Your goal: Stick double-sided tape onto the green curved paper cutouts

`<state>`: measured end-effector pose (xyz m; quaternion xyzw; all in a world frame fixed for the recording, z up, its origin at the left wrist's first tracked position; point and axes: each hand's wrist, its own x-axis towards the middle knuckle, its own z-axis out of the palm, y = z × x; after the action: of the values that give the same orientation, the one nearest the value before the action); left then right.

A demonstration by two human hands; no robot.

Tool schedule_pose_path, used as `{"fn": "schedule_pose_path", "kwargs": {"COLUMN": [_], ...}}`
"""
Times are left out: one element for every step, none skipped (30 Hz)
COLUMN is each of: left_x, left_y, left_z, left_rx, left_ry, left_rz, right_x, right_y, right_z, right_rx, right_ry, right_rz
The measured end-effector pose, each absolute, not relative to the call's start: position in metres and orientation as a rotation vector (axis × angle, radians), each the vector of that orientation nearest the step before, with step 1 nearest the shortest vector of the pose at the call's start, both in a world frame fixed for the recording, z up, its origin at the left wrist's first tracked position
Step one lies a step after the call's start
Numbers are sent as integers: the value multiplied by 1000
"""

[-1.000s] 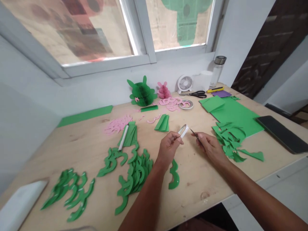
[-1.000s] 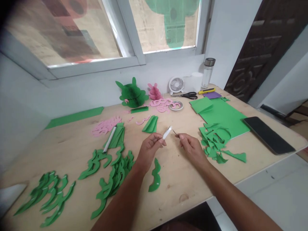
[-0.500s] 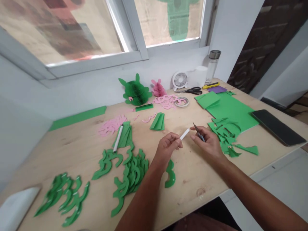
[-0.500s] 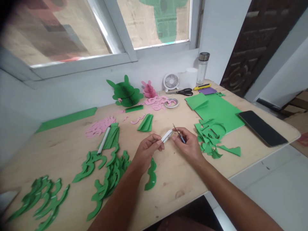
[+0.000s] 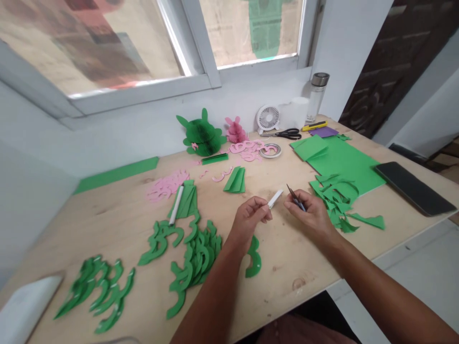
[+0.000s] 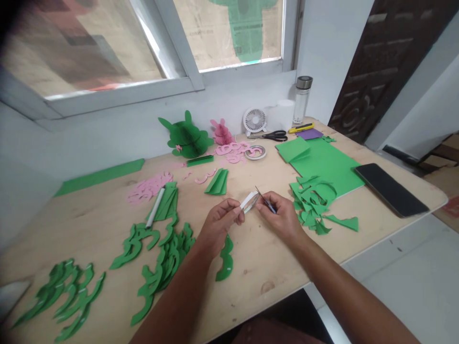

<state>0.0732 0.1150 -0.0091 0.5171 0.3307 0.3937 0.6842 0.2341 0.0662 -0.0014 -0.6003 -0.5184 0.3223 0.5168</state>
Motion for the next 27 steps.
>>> {"fn": "schedule_pose_path", "kwargs": {"left_x": [73, 73, 72, 72, 72, 72, 72, 71, 71, 71, 71, 72, 72, 72, 72, 73, 73, 74, 74, 75, 75, 76, 76, 76, 76, 75, 75], "left_y": [115, 115, 115, 115, 115, 116, 117, 117, 118, 119, 119, 119, 118, 118, 117, 116, 115, 114, 114, 113, 113, 112, 112, 112, 113, 113, 113], "left_z": [-8, -8, -7, -6, -6, -6, -6, -6, -6, -6, -5, -5, -4, -4, -3, -3, -3, -3, -3, -3, -3, -3, -3, -2, -2, -2, -1], "left_rx": [1141, 1127, 1118, 1113, 1110, 1110, 1111, 1113, 1116, 1119, 1122, 1127, 1133, 1137, 1139, 1140, 1142, 1146, 1153, 1163, 1175, 1187, 1197, 1205, 1213, 1222, 1231], "left_ry": [753, 763, 769, 772, 772, 771, 773, 778, 788, 800, 813, 826, 839, 848, 852, 852, 847, 841, 835, 833, 834, 837, 839, 839, 838, 835, 830], "left_rz": [903, 921, 935, 945, 951, 956, 963, 973, 985, 997, 1006, 1011, 1013, 1012, 1011, 1013, 1020, 1028, 1035, 1040, 1040, 1037, 1031, 1025, 1023, 1022, 1023], "right_x": [234, 234, 234, 234, 235, 236, 239, 242, 247, 253, 259, 266, 273, 280, 286, 291, 295, 298, 300, 300, 299, 296, 292, 287, 282, 275, 269], "right_y": [65, 63, 60, 57, 52, 46, 38, 28, 17, 4, -11, -27, -43, -60, -75, -88, -98, -105, -107, -104, -98, -87, -74, -59, -43, -26, -10], "right_z": [2, 5, 8, 11, 14, 17, 20, 21, 22, 21, 19, 16, 12, 8, 5, 2, 0, -1, 0, 1, 4, 7, 10, 13, 16, 19, 21], "right_rx": [-1419, -1403, -1392, -1385, -1380, -1380, -1380, -1383, -1390, -1400, -1423, -1456, -1506, -1587, -1687, -1746, -1801, -1845, -1876, -1899, -1910, -1883, -1825, -1748, -1694, -1651, -1632], "right_ry": [-1278, -1313, -1347, -1375, -1401, -1432, -1471, -1504, -1539, -1576, -1611, -1638, -1656, -1660, -1653, -1647, -1608, -1582, -1566, -1550, -1509, -1455, -1399, -1358, -1333, -1293, -1269], "right_rz": [825, 880, 933, 975, 999, 1009, 1016, 1019, 1030, 1034, 1031, 1015, 991, 967, 958, 938, 900, 899, 908, 908, 876, 837, 791, 757, 776, 772, 785]}}
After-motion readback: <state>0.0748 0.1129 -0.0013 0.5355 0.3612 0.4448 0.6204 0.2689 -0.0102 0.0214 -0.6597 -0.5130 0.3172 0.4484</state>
